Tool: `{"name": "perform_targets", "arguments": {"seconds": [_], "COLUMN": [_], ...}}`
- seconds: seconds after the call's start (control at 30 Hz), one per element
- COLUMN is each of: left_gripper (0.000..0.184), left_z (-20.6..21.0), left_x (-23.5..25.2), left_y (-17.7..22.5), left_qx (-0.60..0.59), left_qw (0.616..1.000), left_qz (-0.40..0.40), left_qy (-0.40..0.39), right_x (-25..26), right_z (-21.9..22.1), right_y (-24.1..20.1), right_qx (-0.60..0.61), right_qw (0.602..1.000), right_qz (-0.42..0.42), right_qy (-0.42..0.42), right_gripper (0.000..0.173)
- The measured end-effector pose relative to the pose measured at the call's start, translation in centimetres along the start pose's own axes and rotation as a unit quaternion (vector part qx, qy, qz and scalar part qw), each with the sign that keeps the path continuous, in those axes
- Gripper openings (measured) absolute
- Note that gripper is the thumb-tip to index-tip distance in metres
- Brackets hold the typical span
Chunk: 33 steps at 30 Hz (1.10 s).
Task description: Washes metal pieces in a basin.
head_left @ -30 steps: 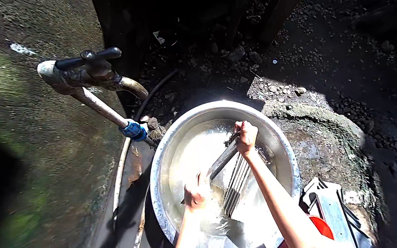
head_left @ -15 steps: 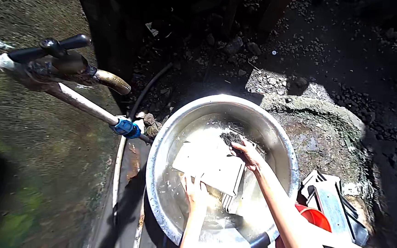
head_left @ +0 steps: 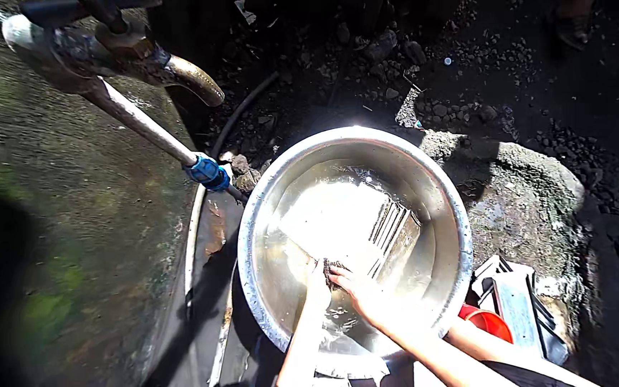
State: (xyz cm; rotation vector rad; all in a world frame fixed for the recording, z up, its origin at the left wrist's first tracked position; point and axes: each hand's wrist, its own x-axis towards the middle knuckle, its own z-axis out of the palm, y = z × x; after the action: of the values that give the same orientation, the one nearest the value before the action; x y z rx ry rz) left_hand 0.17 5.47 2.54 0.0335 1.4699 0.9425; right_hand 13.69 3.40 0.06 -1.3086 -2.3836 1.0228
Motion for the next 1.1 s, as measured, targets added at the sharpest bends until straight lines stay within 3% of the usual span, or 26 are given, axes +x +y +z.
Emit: {"name": "perform_targets", "arguments": {"seconds": [0.03,0.07,0.1,0.13,0.27,0.37,0.43,0.53,0.6,0.63,0.7,0.77,0.87,0.97,1.03,1.1], "left_gripper": [0.041,0.040,0.034,0.034,0.032,0.038,0.035,0.040,0.042,0.045,0.049,0.048,0.042,0.047,0.058,0.073], "left_z": [0.5,0.3,-0.5,-1.2,-0.6,0.5,-0.3,-1.2,-0.1,0.7,2.1,2.2,1.2,-1.8,-4.8,-9.3], "left_x": [-1.4,-1.2,1.1,3.1,3.6,1.1,3.1,5.0,0.9,-3.2,-9.8,-14.4,-19.8,-24.0,-21.2,-11.5], "left_y": [1.8,1.2,-2.3,-4.1,-2.9,-0.2,-2.4,-4.5,-1.3,2.6,7.5,9.0,9.4,9.2,7.1,1.8], "left_qx": [0.019,0.033,0.028,-0.012,-0.006,0.057,0.054,0.060,0.104,0.121,0.139,0.158,0.266,0.468,0.549,0.454], "left_qw": [0.998,0.998,0.997,0.994,0.998,0.998,0.996,0.992,0.991,0.993,0.989,0.987,0.963,0.871,0.803,0.766], "left_qz": [-0.051,-0.038,0.073,0.104,0.049,0.013,0.069,0.111,0.088,0.019,-0.045,-0.038,0.046,0.145,0.230,0.425], "left_qy": [0.017,0.024,0.024,0.006,0.032,0.031,0.026,0.003,0.009,-0.007,-0.003,-0.013,-0.014,-0.040,0.030,0.159], "right_x": [-1.1,-1.7,-1.8,-1.5,-0.6,-1.5,-2.1,-3.3,-3.4,-3.2,-2.5,-2.3,-2.7,-4.4,-7.1,-11.3], "right_z": [0.0,-0.1,-0.5,-1.4,-6.8,-5.3,-3.7,-1.9,-0.7,-0.3,-1.0,-3.7,-9.0,-15.7,-21.6,-27.6], "right_y": [-0.4,-0.2,0.6,1.6,4.4,2.3,0.3,-2.6,-3.5,-3.8,-4.3,-5.1,-6.2,-6.0,-6.6,-7.1], "right_qx": [-0.010,-0.015,-0.022,-0.040,-0.118,-0.158,-0.153,-0.099,-0.074,-0.059,-0.008,0.067,0.068,-0.033,-0.091,-0.128], "right_qw": [0.998,0.997,0.998,0.998,0.981,0.972,0.982,0.986,0.977,0.976,0.973,0.969,0.970,0.974,0.973,0.975], "right_qz": [-0.022,-0.041,-0.054,-0.048,0.110,0.114,0.083,0.042,0.037,0.050,0.094,0.138,0.162,0.162,0.170,0.174], "right_qy": [-0.052,-0.060,-0.039,0.001,0.111,0.129,0.076,-0.124,-0.196,-0.203,-0.210,-0.196,-0.169,-0.153,-0.125,-0.047], "right_gripper": [0.038,0.036,0.032,0.031,0.034,0.034,0.032,0.027,0.029,0.029,0.032,0.040,0.040,0.035,0.035,0.035]}}
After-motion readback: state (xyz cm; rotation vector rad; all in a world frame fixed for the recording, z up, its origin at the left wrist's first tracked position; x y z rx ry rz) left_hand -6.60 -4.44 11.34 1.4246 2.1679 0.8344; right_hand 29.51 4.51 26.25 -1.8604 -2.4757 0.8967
